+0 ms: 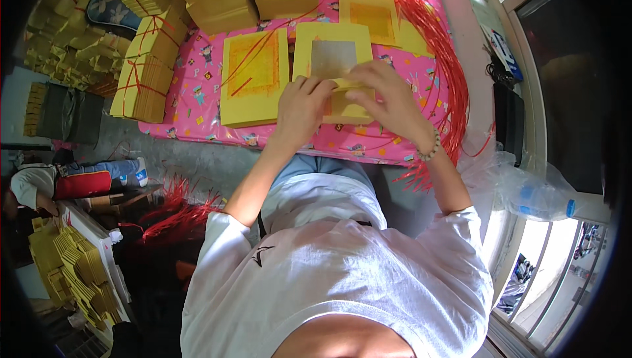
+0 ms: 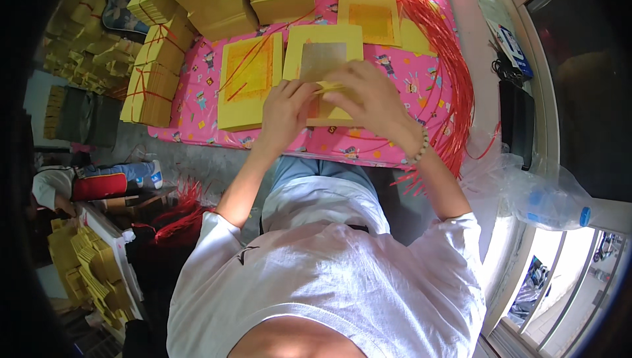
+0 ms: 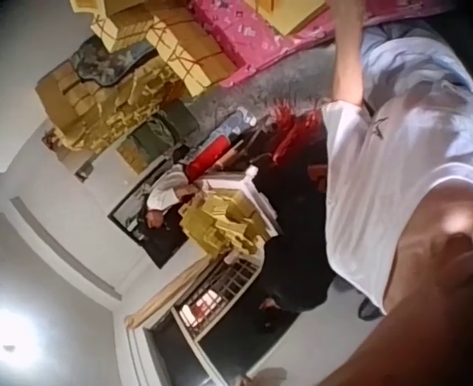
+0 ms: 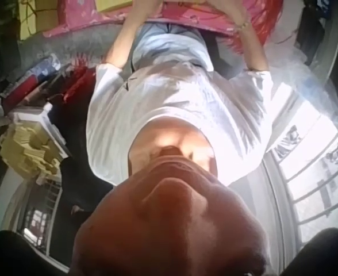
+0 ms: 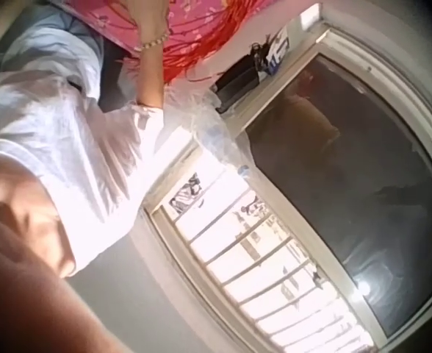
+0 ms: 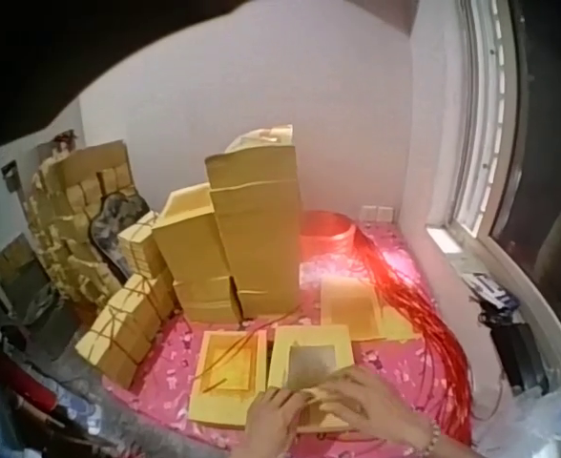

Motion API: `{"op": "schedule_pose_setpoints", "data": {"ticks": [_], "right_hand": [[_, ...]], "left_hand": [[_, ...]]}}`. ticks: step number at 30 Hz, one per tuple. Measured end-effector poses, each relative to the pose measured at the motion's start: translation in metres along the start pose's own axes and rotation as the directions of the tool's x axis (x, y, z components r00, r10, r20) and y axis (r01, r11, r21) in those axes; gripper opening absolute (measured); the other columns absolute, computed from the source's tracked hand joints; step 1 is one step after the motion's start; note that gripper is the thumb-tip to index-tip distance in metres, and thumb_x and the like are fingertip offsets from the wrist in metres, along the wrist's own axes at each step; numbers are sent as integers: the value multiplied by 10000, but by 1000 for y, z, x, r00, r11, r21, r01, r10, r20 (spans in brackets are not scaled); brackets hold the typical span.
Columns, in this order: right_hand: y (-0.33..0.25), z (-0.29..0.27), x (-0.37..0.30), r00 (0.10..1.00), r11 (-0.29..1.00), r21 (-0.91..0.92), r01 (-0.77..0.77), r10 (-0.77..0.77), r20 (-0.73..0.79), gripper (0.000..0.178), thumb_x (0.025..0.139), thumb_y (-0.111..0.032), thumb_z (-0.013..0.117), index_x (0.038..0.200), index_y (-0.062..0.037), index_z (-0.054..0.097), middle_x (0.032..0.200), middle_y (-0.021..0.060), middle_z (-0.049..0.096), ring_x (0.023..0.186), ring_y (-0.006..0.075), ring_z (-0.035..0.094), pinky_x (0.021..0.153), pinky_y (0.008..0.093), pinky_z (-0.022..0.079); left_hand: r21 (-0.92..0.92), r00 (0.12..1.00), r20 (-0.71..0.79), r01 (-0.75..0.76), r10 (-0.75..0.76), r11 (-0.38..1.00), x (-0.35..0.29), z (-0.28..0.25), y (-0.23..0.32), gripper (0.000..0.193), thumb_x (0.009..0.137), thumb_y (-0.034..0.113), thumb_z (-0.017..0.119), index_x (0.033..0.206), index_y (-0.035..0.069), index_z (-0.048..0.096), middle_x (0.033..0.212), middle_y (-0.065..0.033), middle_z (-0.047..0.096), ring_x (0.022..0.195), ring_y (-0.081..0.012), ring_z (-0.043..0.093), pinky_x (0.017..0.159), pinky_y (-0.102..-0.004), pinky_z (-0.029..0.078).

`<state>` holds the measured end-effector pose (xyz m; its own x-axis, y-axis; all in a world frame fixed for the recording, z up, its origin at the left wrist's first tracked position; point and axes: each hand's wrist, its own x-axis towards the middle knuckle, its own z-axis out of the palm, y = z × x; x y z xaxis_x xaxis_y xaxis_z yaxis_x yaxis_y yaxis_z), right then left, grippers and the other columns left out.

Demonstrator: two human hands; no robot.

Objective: Folding and stacking individual sheets of yellow joss paper at a workspace.

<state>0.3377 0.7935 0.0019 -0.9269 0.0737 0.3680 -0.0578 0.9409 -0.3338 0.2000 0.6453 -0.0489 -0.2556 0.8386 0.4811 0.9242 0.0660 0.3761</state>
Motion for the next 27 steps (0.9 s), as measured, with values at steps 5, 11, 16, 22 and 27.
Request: {"op": "schedule_pose_setpoints", "data": {"ticks": [5, 11, 16, 22, 27], "right_hand": [[50, 15, 2, 736, 685, 696, -214, 581, -346, 348, 992, -247, 417, 1245, -27, 509, 1215, 120, 541, 1123, 214, 526, 909, 306, 413], [84, 46, 26, 509, 407, 897, -171, 816, -273, 521, 1014, -405, 260, 1235, -13, 521, 1201, 121, 557, 1136, 210, 522, 967, 326, 409], [75, 29, 33, 728, 354, 929, -112, 665, -166, 540, 1015, -423, 235, 1168, -13, 551, 1110, 98, 595, 1062, 157, 519, 922, 305, 398], [70, 39, 32, 724, 543, 834, -95, 613, -317, 533, 1020, -406, 223, 1128, 0, 550, 989, 83, 605, 978, 161, 551, 907, 304, 415], [66, 46, 39, 645, 527, 844, -95, 679, -351, 523, 1020, -409, 220, 1128, -14, 547, 969, 78, 604, 928, 165, 568, 881, 298, 437]], "left_hand": [[-154, 935, -349, 16, -69, 988, 4, -23, -13, 226, 765, -29, 585, 975, 53, 597, 831, -122, 576, 769, -306, 556, 678, -375, 446], [-752, 871, -258, 91, -419, 653, -5, -24, -15, 83, 918, 66, 539, 971, 7, 561, 837, -43, 579, 807, -118, 565, 692, -251, 450], [-836, 858, -238, 59, -456, 546, -10, -13, -31, 122, 940, 84, 518, 1031, 6, 542, 921, -3, 581, 890, -67, 525, 787, -219, 421], [-826, 883, -211, 67, -418, 560, -13, 2, -41, 180, 967, 119, 475, 1093, 0, 519, 999, -17, 570, 956, -80, 504, 839, -237, 401], [-872, 871, -191, 61, -453, 486, -10, 1, -36, 193, 970, 119, 456, 1115, 5, 515, 1019, -24, 565, 969, -90, 499, 861, -248, 399]]}}
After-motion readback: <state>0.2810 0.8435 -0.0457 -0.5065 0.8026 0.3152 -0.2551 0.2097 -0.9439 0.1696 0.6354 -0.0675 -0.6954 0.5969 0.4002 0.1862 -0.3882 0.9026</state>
